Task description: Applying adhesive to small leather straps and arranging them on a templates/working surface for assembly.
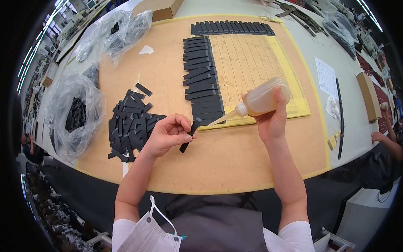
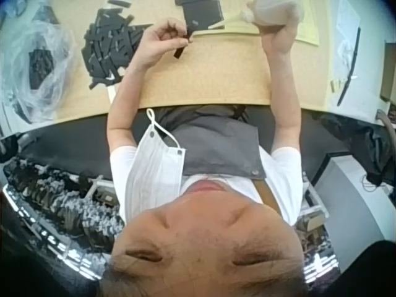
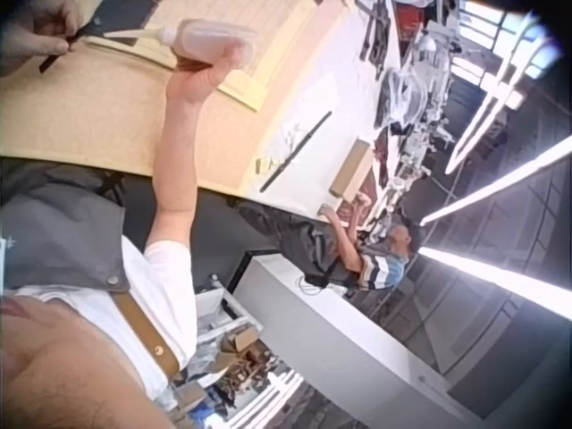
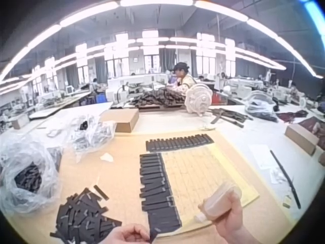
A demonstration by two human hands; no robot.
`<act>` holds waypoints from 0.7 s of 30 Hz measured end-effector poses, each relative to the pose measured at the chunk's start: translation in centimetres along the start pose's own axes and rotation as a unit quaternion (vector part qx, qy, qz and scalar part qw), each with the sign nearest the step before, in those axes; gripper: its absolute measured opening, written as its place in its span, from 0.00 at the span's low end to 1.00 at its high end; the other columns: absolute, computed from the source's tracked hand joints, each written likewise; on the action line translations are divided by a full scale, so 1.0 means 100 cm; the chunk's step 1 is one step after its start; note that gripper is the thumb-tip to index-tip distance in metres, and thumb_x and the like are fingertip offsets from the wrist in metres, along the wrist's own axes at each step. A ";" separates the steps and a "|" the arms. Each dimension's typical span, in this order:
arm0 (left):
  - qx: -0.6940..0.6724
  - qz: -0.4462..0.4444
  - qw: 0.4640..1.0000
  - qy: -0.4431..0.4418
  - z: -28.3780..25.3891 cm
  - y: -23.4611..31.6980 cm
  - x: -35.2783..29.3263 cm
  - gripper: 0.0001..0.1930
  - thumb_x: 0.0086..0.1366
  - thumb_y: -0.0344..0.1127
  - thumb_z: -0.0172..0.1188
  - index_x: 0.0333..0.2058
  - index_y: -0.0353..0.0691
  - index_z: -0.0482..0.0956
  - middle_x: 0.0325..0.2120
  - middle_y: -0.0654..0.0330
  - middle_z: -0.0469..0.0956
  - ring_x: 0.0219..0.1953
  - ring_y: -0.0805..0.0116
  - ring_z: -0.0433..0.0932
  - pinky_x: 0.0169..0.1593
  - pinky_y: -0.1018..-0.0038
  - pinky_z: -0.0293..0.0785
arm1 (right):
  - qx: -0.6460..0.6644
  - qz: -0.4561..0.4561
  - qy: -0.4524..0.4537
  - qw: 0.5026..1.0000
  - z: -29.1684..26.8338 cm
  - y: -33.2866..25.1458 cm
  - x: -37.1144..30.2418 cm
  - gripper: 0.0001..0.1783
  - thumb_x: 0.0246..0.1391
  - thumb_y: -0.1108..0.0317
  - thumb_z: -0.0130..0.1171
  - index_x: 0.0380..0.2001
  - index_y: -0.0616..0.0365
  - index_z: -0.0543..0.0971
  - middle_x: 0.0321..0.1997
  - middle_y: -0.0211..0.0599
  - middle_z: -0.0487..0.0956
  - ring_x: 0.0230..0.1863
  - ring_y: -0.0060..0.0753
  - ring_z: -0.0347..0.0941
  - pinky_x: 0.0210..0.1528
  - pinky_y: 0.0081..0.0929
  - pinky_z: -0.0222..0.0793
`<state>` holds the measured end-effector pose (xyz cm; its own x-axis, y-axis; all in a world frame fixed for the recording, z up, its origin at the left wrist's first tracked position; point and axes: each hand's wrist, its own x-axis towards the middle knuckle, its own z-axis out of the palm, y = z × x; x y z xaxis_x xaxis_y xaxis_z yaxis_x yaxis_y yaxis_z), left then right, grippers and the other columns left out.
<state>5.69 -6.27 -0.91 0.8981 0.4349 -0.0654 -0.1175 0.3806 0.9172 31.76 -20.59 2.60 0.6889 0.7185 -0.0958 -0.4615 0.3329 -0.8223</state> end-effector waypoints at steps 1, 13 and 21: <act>-0.027 0.024 0.999 0.004 0.001 -0.002 0.001 0.14 0.61 0.22 0.66 0.45 0.33 0.77 0.39 0.58 0.81 0.43 0.71 0.82 0.51 0.76 0.77 | -0.003 0.004 0.004 1.000 0.001 0.000 -0.001 0.42 0.53 0.33 0.61 0.56 0.56 0.64 0.43 0.47 0.78 0.46 0.48 0.81 0.45 0.43 0.81; 0.053 -0.158 0.985 0.040 0.005 0.004 0.001 0.07 0.62 0.28 0.65 0.38 0.32 0.81 0.25 0.66 0.77 0.28 0.80 0.76 0.32 0.81 0.72 | -0.054 0.020 0.019 0.998 -0.007 0.013 0.003 0.41 0.53 0.32 0.60 0.54 0.54 0.67 0.43 0.44 0.80 0.47 0.45 0.81 0.41 0.41 0.80; 0.108 -0.172 0.978 0.056 0.005 0.004 0.001 0.09 0.63 0.30 0.64 0.40 0.32 0.83 0.24 0.68 0.78 0.22 0.84 0.70 0.26 0.84 0.63 | -0.049 0.036 -0.016 0.998 -0.012 0.020 0.001 0.41 0.51 0.39 0.66 0.58 0.54 0.67 0.51 0.36 0.72 0.54 0.32 0.73 0.52 0.38 0.75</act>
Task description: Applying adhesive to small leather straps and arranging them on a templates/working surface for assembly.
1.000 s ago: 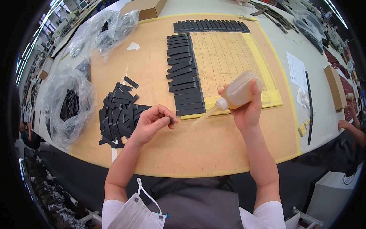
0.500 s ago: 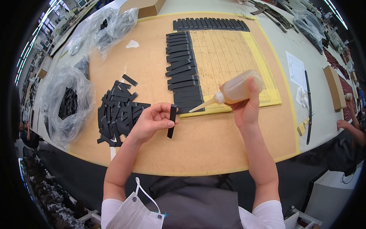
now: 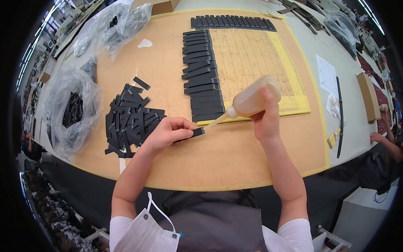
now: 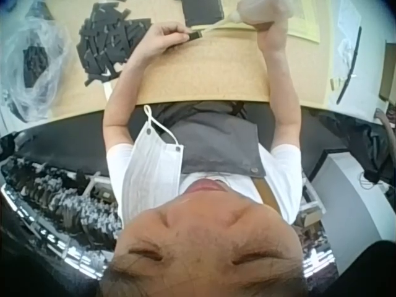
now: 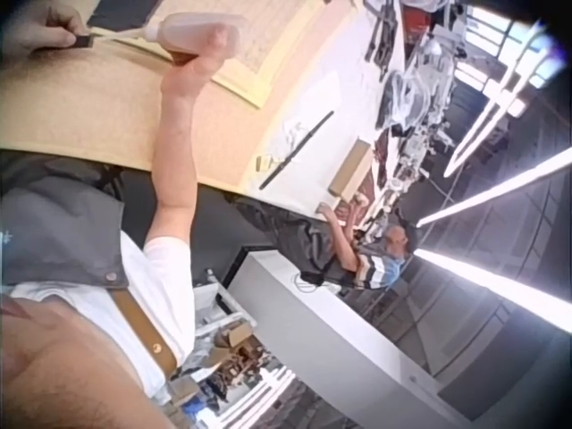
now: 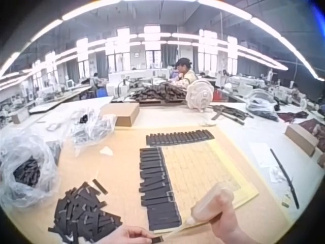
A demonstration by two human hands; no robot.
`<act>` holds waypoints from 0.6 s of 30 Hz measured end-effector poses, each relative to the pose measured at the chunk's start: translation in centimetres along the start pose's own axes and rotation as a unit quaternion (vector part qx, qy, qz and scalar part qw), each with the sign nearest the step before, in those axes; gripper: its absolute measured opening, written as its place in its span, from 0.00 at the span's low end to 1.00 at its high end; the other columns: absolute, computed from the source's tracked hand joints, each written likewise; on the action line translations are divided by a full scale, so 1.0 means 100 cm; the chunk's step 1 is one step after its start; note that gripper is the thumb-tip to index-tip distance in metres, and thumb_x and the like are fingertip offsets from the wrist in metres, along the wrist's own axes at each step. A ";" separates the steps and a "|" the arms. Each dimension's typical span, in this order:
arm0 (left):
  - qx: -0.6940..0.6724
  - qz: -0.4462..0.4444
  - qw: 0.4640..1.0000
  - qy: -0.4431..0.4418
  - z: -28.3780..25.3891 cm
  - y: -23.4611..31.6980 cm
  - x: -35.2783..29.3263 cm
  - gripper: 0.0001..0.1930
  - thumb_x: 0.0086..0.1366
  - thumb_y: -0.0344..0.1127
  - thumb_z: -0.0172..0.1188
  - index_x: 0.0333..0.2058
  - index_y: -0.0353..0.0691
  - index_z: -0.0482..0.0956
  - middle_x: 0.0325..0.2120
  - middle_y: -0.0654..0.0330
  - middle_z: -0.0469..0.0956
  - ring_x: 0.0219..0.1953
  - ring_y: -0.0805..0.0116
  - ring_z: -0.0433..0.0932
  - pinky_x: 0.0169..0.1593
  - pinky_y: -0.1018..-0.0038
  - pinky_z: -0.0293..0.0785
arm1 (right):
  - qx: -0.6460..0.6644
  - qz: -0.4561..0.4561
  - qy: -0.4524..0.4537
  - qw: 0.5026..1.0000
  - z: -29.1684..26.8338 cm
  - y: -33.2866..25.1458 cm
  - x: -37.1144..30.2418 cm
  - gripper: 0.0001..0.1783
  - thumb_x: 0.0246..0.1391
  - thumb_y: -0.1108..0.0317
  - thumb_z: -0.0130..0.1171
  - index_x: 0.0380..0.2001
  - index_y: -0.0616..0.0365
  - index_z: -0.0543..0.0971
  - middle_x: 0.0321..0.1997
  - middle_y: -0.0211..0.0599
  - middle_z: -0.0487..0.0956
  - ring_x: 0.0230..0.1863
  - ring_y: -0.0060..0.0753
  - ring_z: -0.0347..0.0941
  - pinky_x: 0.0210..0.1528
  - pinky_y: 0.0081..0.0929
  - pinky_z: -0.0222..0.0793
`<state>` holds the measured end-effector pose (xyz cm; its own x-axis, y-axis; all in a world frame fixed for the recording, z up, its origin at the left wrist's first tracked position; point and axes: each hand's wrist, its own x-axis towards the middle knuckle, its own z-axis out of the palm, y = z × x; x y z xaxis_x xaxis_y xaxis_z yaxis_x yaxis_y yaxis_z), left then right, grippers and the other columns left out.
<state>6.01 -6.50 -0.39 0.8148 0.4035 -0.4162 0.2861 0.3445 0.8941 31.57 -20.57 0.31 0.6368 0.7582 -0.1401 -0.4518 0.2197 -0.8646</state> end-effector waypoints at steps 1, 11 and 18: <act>0.002 0.000 1.000 0.004 0.001 -0.001 0.000 0.09 0.63 0.30 0.64 0.40 0.32 0.83 0.24 0.68 0.78 0.22 0.85 0.69 0.26 0.84 0.62 | -0.002 -0.002 0.000 1.000 0.001 0.000 -0.001 0.40 0.52 0.39 0.66 0.58 0.55 0.67 0.51 0.36 0.72 0.54 0.33 0.73 0.52 0.37 0.75; -0.003 0.009 1.000 0.007 0.003 -0.002 0.001 0.09 0.62 0.30 0.64 0.40 0.33 0.83 0.26 0.69 0.78 0.25 0.87 0.70 0.28 0.85 0.62 | -0.045 -0.025 0.008 0.999 0.006 0.003 -0.003 0.43 0.53 0.34 0.63 0.57 0.57 0.65 0.47 0.46 0.78 0.50 0.46 0.80 0.55 0.40 0.75; -0.001 0.011 1.000 0.007 0.001 -0.004 0.002 0.08 0.62 0.29 0.64 0.39 0.33 0.83 0.28 0.70 0.79 0.27 0.88 0.71 0.30 0.87 0.63 | -0.052 -0.028 0.013 0.998 0.009 0.002 -0.004 0.43 0.52 0.34 0.63 0.57 0.57 0.65 0.46 0.46 0.78 0.49 0.45 0.80 0.55 0.40 0.75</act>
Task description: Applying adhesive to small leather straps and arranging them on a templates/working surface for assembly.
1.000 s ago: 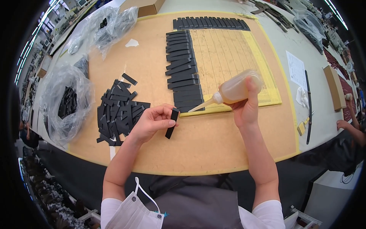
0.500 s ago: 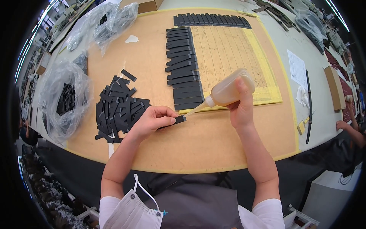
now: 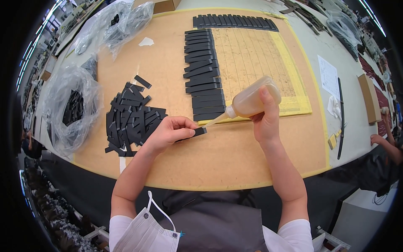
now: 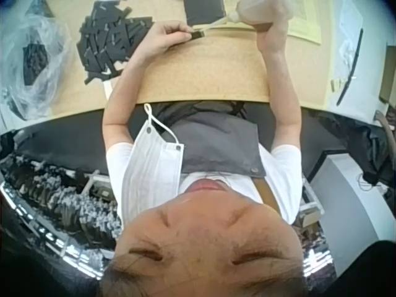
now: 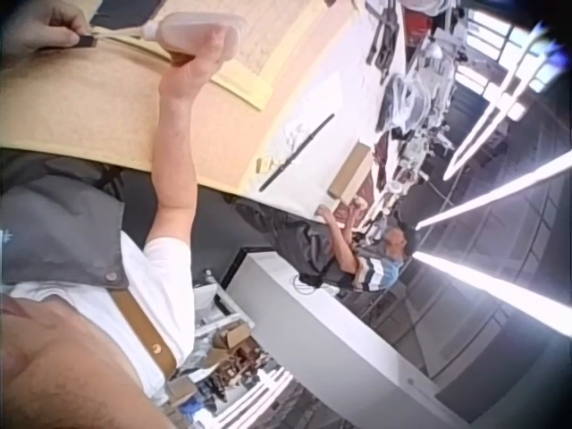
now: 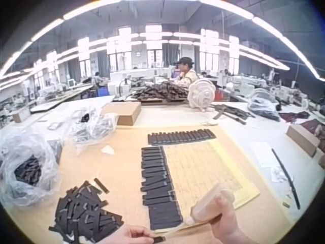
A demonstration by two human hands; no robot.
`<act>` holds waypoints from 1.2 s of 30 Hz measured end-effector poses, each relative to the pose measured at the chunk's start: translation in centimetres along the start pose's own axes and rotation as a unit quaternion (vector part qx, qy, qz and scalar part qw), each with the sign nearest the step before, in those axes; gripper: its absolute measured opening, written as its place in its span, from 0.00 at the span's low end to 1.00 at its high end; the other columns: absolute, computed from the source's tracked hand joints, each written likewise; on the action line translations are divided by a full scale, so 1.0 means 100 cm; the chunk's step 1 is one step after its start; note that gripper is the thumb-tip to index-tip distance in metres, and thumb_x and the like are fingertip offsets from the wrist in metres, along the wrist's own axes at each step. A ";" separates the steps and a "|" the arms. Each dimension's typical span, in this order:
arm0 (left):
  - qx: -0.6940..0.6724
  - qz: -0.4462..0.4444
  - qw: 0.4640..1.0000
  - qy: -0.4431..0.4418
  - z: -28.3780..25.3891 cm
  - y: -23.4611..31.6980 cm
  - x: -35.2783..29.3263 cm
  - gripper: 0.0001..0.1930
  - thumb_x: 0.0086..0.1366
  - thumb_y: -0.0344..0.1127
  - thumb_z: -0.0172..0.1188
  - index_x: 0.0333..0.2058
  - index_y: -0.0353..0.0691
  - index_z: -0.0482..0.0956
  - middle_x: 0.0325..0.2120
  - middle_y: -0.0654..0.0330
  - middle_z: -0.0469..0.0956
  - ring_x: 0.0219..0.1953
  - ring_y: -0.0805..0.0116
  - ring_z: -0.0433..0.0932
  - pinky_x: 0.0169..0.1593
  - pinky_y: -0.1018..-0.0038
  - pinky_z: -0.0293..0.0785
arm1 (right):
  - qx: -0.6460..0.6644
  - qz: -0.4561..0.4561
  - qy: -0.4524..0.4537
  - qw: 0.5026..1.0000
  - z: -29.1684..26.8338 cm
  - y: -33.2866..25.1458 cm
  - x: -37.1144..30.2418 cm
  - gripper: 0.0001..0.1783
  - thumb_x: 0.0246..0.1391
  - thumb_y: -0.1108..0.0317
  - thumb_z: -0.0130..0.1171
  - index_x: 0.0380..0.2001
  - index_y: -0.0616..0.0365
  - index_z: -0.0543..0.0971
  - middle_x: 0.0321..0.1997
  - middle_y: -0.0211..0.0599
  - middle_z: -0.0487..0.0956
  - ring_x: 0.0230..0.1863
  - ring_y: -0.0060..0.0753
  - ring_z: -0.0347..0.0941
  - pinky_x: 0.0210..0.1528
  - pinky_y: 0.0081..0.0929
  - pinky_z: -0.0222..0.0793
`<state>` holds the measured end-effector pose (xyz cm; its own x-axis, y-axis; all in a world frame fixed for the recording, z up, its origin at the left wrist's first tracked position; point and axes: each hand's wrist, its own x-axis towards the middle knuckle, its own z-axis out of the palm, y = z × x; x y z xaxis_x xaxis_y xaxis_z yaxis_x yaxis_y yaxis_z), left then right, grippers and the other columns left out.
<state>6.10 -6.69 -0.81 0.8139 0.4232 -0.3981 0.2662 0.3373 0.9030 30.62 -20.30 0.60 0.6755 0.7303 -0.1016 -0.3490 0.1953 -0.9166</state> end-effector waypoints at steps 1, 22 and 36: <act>-0.001 0.000 1.000 0.001 0.000 0.000 0.000 0.08 0.62 0.28 0.64 0.39 0.32 0.83 0.28 0.70 0.79 0.27 0.88 0.71 0.30 0.87 0.64 | -0.003 0.000 0.002 1.000 0.000 0.000 0.000 0.43 0.52 0.34 0.63 0.57 0.57 0.65 0.46 0.46 0.78 0.49 0.45 0.80 0.55 0.40 0.75; -0.004 0.011 1.000 0.010 0.000 -0.001 0.001 0.08 0.61 0.28 0.64 0.39 0.33 0.83 0.29 0.69 0.80 0.29 0.87 0.73 0.32 0.87 0.65 | 0.024 0.017 -0.021 0.999 -0.009 0.001 0.000 0.39 0.53 0.40 0.66 0.57 0.55 0.67 0.51 0.37 0.73 0.52 0.32 0.74 0.51 0.34 0.75; -0.003 0.008 1.000 0.005 -0.001 -0.002 0.001 0.08 0.61 0.28 0.64 0.39 0.33 0.83 0.29 0.69 0.80 0.28 0.87 0.73 0.32 0.87 0.65 | 0.023 0.006 -0.017 1.000 -0.002 -0.002 -0.003 0.39 0.52 0.39 0.66 0.57 0.55 0.68 0.49 0.37 0.73 0.51 0.31 0.75 0.49 0.34 0.77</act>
<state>6.06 -6.65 -1.04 0.8126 0.4381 -0.3845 0.2488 0.3357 0.9085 30.65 -20.71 0.73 0.6497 0.7538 -0.0985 -0.3866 0.2161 -0.8966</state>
